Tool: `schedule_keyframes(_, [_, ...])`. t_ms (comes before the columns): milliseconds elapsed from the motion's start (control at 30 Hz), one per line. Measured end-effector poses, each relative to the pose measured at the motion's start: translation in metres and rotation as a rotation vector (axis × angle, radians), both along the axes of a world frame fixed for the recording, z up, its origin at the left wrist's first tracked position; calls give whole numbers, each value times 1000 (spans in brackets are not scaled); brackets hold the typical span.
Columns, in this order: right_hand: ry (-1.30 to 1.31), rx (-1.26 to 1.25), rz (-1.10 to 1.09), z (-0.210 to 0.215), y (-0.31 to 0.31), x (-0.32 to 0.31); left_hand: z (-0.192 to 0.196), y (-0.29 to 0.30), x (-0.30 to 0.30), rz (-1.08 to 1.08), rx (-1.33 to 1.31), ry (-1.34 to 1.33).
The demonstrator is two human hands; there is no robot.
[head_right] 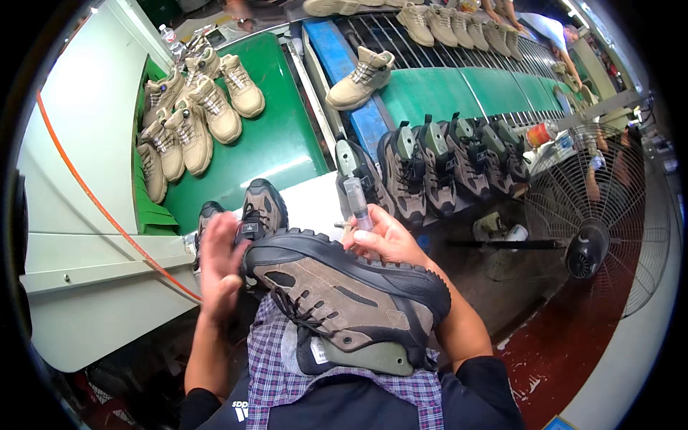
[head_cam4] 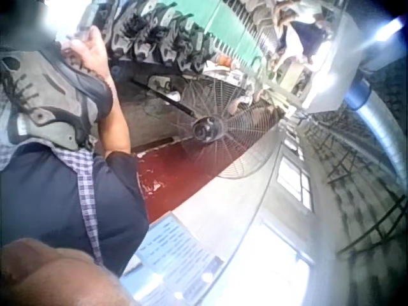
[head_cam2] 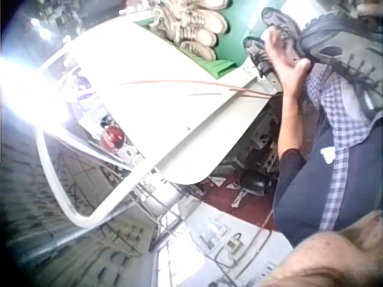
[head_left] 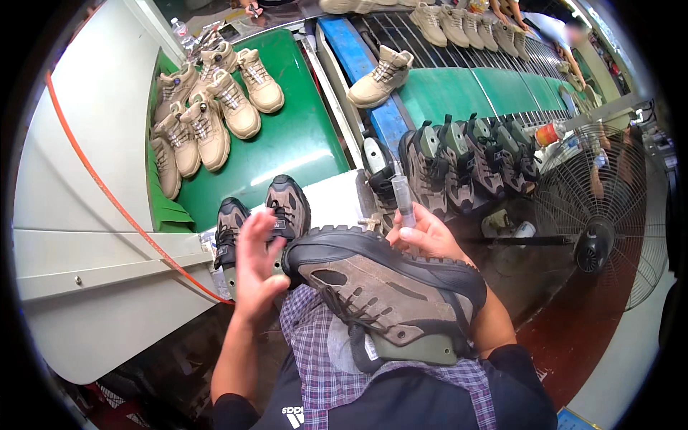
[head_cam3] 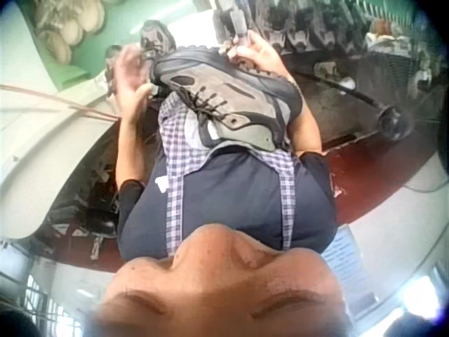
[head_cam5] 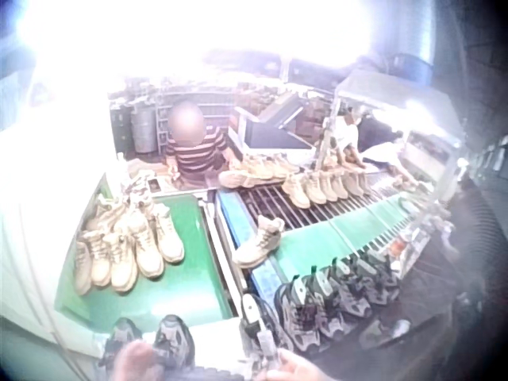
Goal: The person applies a liquid substance along the seams and edges of shoes using a syringe and a flat tool while the shoes are on an assembly line.
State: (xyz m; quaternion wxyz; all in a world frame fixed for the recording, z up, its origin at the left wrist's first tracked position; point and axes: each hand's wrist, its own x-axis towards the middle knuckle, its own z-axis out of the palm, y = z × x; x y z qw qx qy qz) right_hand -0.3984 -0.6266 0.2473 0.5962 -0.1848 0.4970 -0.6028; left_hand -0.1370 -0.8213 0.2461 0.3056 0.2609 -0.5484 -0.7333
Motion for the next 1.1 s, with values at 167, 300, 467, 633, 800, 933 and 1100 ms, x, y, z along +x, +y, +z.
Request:
schedule_keyframes(167, [113, 45, 15, 15, -14, -5, -63, 26, -19, -207, 656, 186])
schedule_keyframes(300, [274, -176, -204, 16, -47, -11, 8, -32, -86, -20, 345, 252])
schedule_keyframes(467, [326, -172, -229, 58, -78, 5, 79, -83, -111, -217, 271, 176])
schedule_keyframes(633, [593, -319, -244, 72, -104, 2, 61, -65, -100, -87, 78, 75])
schedule_keyframes(800, [830, -324, -138, 91, -118, -12, 79, -54, -107, -77, 156, 74])
schedule_keyframes(933, [879, -327, -54, 105, -123, -14, 80, -54, -108, -90, 23, 15])
schedule_keyframes(1100, [889, -211, -33, 115, -122, -19, 84, -47, -116, -81, -180, -17])
